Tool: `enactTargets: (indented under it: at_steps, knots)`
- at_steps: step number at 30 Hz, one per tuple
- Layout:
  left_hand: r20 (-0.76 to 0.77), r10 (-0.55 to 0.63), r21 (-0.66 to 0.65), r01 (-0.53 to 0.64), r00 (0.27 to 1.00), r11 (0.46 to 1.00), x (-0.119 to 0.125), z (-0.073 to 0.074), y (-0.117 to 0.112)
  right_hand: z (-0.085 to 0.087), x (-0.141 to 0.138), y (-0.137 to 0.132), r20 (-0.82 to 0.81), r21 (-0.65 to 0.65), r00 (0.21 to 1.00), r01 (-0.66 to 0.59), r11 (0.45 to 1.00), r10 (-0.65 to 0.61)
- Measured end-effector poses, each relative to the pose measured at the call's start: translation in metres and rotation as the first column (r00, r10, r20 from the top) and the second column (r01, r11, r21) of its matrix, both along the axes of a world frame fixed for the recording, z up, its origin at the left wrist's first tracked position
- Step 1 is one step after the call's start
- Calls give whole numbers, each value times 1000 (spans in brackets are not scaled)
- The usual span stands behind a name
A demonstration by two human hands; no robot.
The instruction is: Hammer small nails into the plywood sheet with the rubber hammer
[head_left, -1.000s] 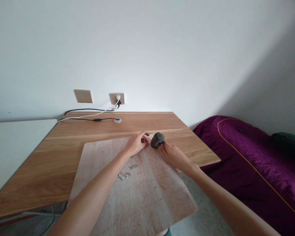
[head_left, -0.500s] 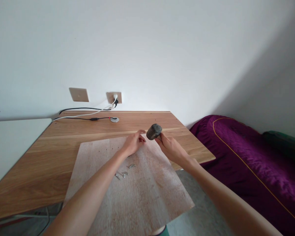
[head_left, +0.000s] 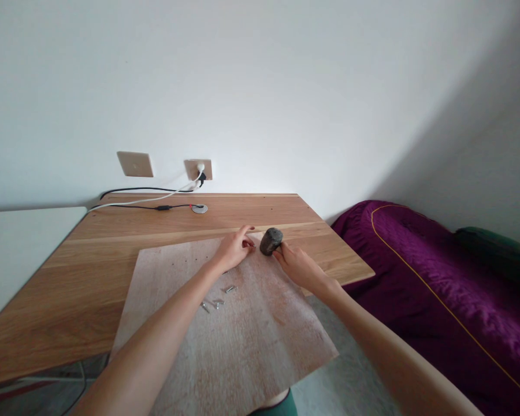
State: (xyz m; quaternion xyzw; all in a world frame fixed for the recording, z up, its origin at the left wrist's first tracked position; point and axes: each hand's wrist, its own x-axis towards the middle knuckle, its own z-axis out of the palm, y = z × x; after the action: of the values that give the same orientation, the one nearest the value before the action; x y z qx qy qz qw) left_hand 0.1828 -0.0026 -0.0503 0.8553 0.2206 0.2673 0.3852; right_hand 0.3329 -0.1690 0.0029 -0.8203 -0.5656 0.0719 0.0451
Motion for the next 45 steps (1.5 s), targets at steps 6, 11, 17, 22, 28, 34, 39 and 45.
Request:
enactTargets:
  at_steps: [6, 11, 17, 22, 28, 34, 39, 45]
  knots:
    - [40, -27, -8, 28, 999, 1000, 0, -2, 1, 0, 0, 1, -14, 8, 1000, -21, 1000, 21]
    - [60, -39, -6, 39, 997, 999, -1, -4, 2, 16, -10, 3, -2, 52, 1000, -5, 999, 5]
    - [41, -24, 25, 23, 999, 999, 0, -5, 2, 19, -16, 4, 34, 9, 999, -39, 999, 39]
    - [41, -26, 22, 25, 999, 999, 0, -5, 3, 14, -8, 0, 17, 29, 1000, -2, 1000, 2]
    - [29, -45, 8, 45, 999, 999, -1, -2, 0, 7, -3, -1, 8, -29, 1000, 9, 1000, -9]
    - [31, -33, 3, 33, 999, 999, 0, -6, 3, 16, -4, 2, 9, 10, 1000, -24, 1000, 24]
    - [35, -44, 27, 43, 998, 999, 0, -8, 4, 22, -10, 5, 18, 95, 999, -50, 994, 48]
    - [17, -15, 40, 14, 1000, 999, 0, -7, 3, 15, -8, 6, 16, 58, 998, -54, 997, 53]
